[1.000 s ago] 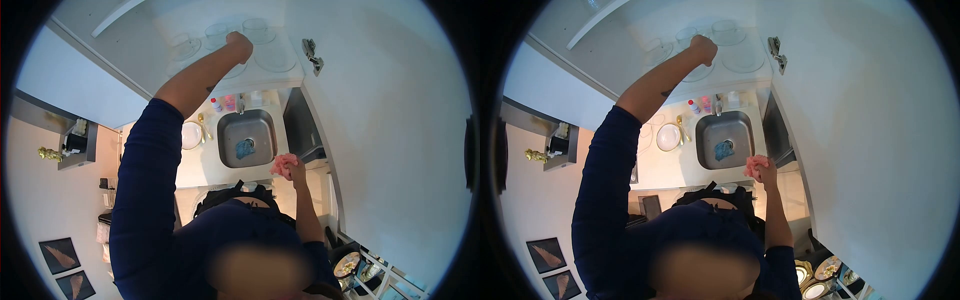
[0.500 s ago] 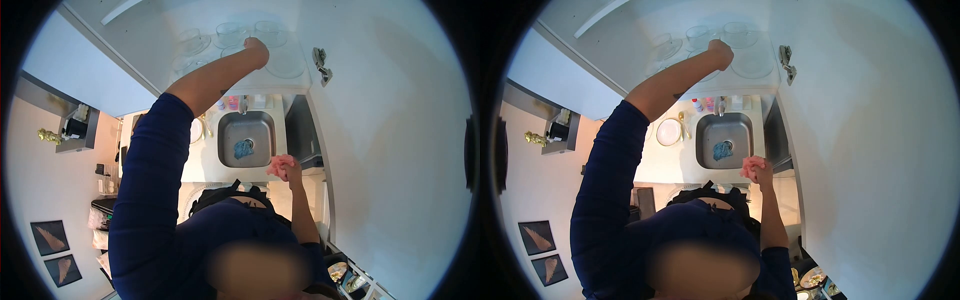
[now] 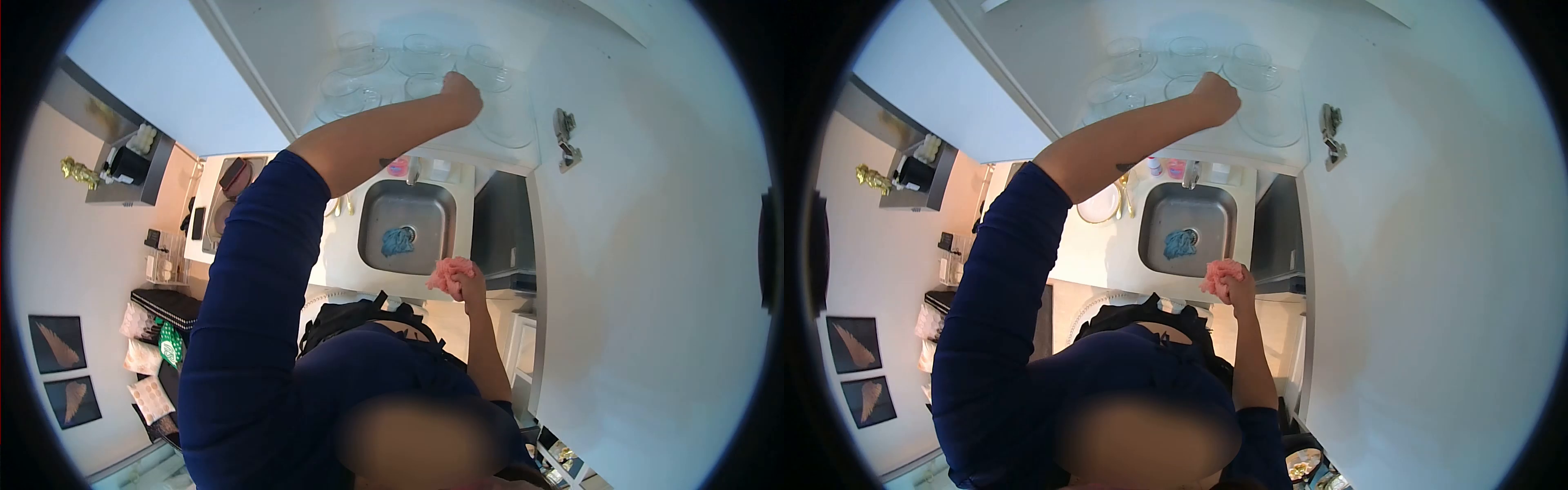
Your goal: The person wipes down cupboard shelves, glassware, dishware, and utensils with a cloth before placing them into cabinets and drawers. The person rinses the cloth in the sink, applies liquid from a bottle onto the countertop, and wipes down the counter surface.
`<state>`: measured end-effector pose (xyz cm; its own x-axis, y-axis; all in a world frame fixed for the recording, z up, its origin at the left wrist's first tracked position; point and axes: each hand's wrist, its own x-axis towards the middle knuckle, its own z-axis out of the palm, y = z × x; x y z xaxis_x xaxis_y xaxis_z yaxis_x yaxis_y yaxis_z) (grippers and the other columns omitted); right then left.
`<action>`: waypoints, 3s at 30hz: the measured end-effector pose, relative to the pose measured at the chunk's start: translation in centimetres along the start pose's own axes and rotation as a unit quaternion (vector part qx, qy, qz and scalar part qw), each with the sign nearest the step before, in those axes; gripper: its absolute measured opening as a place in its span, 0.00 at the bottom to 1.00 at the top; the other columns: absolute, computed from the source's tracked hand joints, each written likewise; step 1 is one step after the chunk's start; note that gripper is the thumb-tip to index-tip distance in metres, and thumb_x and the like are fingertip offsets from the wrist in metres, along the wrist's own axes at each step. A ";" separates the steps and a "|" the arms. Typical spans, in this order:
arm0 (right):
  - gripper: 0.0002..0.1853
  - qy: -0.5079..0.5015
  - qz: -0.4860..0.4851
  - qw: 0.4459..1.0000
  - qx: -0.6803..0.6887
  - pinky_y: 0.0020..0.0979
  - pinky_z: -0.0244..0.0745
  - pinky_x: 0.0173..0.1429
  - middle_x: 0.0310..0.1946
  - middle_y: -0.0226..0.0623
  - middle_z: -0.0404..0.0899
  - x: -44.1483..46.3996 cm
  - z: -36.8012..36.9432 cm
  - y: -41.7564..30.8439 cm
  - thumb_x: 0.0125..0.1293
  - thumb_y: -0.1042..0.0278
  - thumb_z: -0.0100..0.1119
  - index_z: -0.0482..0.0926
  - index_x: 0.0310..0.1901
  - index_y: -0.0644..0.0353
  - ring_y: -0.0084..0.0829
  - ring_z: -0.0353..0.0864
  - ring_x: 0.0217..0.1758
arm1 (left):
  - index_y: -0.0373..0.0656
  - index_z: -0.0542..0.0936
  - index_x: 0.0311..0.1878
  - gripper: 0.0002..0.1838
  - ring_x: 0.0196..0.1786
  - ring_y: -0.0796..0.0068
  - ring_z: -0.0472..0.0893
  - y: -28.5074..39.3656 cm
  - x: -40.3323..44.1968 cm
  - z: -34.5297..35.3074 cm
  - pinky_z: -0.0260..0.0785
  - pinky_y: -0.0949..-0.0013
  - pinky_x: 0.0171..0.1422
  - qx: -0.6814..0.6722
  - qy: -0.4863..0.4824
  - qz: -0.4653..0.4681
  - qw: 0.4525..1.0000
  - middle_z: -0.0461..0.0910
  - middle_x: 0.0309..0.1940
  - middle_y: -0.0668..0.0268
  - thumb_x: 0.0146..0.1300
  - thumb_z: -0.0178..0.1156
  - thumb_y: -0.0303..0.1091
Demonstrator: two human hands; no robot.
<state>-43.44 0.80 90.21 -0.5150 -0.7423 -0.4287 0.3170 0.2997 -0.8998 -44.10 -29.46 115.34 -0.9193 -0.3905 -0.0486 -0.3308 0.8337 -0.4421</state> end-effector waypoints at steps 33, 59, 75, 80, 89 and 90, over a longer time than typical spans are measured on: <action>0.18 -0.136 -0.190 0.889 -0.394 0.38 0.73 0.44 0.32 0.46 0.80 28.8 22.1 18.8 0.50 0.66 0.63 0.76 0.43 0.59 0.47 0.79 0.38 | 0.40 0.75 0.45 0.27 0.55 0.58 0.70 5.2 -15.0 60.0 0.64 0.57 0.54 -0.365 -0.083 -0.581 0.723 0.70 0.49 0.56 0.49 0.63 0.53; 0.10 -0.219 0.106 0.958 0.149 0.28 0.74 0.39 0.28 0.30 0.77 28.9 26.7 11.3 0.66 0.62 0.52 0.73 0.32 0.59 0.26 0.78 0.34 | 0.41 0.67 0.25 0.20 0.20 0.81 0.67 17.2 -40.4 49.7 0.60 0.73 0.24 -0.740 0.104 -0.609 0.265 0.64 0.15 0.70 0.69 0.43 0.44; 0.09 -0.089 -0.241 0.927 -0.274 0.24 0.70 0.44 0.35 0.37 0.75 5.4 14.8 -5.5 0.64 0.67 0.53 0.76 0.38 0.65 0.26 0.76 0.37 | 0.37 0.72 0.37 0.15 0.21 0.91 0.61 3.8 -28.7 20.8 0.53 0.84 0.23 -0.717 0.291 -0.310 0.552 0.71 0.25 0.76 0.50 0.68 0.26; 0.10 -0.101 -0.123 0.987 -0.024 0.25 0.70 0.46 0.33 0.39 0.75 1.8 13.2 -10.9 0.64 0.65 0.54 0.74 0.35 0.66 0.28 0.77 0.37 | 0.36 0.72 0.38 0.15 0.19 0.87 0.61 3.2 -26.2 16.8 0.54 0.81 0.22 -0.704 0.289 -0.269 0.591 0.72 0.25 0.71 0.48 0.67 0.27; 0.13 -0.162 -0.213 0.963 -0.038 0.34 0.76 0.44 0.40 0.39 0.78 -0.7 6.7 -16.5 0.62 0.64 0.56 0.71 0.42 0.64 0.34 0.80 0.39 | 0.37 0.78 0.33 0.13 0.18 0.73 0.65 0.8 -18.5 7.2 0.60 0.70 0.24 -0.581 0.340 -0.140 0.726 0.75 0.28 0.63 0.49 0.69 0.35; 0.13 -0.130 -0.372 0.909 -0.136 0.34 0.75 0.44 0.41 0.40 0.78 -0.2 6.0 -16.8 0.61 0.65 0.57 0.71 0.43 0.64 0.34 0.80 0.40 | 0.37 0.79 0.32 0.13 0.18 0.70 0.67 0.2 -17.4 6.0 0.63 0.69 0.25 -0.561 0.355 -0.109 0.740 0.76 0.28 0.62 0.49 0.68 0.36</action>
<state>-43.88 -7.69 105.95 -0.2890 -0.9062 0.3086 -0.2695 -0.2323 -0.9346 -26.93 -24.85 110.68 -0.5677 -0.5916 0.5725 -0.0899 0.7358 0.6712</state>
